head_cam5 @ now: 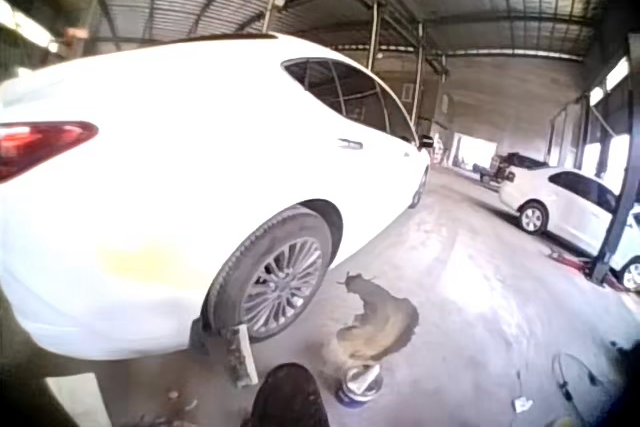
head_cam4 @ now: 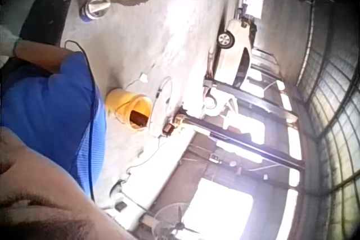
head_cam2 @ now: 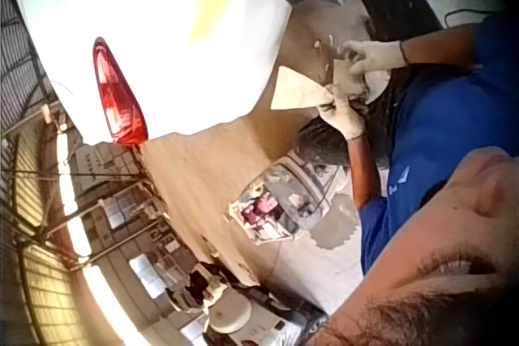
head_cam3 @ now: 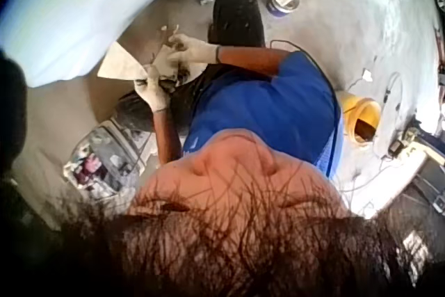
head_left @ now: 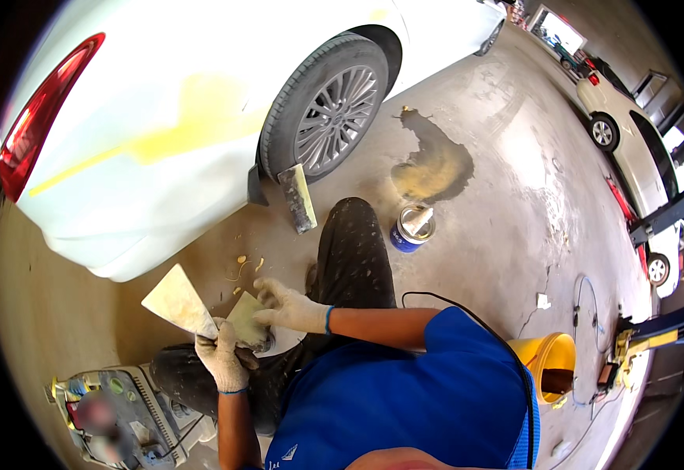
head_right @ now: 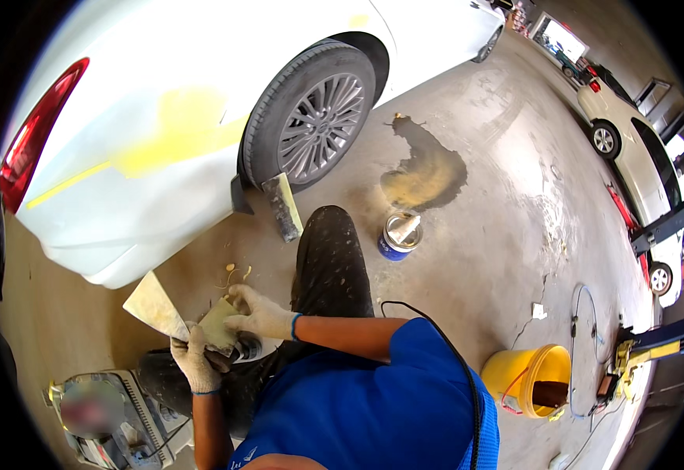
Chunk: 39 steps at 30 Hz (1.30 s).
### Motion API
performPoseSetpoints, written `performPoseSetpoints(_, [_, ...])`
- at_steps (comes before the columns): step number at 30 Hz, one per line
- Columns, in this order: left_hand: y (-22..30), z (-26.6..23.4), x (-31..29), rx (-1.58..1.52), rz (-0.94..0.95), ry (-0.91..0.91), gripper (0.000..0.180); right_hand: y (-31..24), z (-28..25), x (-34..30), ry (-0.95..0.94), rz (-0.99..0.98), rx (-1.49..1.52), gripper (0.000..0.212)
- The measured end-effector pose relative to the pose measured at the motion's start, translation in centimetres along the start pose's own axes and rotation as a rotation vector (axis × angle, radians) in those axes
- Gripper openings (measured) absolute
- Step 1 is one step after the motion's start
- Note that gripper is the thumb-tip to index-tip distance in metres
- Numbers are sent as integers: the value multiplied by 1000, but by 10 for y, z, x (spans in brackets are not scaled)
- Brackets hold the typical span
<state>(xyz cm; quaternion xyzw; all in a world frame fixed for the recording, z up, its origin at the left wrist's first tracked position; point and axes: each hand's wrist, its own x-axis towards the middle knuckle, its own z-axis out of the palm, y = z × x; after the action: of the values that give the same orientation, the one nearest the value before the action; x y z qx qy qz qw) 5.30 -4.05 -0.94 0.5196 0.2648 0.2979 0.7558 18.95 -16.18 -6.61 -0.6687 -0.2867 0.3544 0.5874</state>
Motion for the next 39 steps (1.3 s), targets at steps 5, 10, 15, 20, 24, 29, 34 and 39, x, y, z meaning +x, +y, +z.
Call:
performPoseSetpoints(5, [9,8,-8,106,-67,-157,30,-12,-6,-7,-296,384,732,76])
performPoseSetpoints(10, [6,-2,-4,14,-217,-210,36,-20,-22,-6,-277,234,762,74])
performPoseSetpoints(15, [8,-13,-6,24,-167,-16,29,-55,-48,-5,-449,-5,251,69])
performPoseSetpoints(20, [-32,-11,0,161,-22,-98,42,-26,-24,4,-232,-35,393,64])
performPoseSetpoints(24, [-8,-4,-9,243,-199,-60,48,-16,-2,6,-158,8,331,37])
performPoseSetpoints(29, [1,-22,22,232,-102,156,33,-26,-20,-2,-308,15,239,23])
performPoseSetpoints(34, [26,-8,-14,541,-278,-60,32,-47,-20,-11,-75,117,292,19])
performPoseSetpoints(39, [-22,-28,-20,158,-239,-190,49,-31,13,-19,-151,180,415,22])
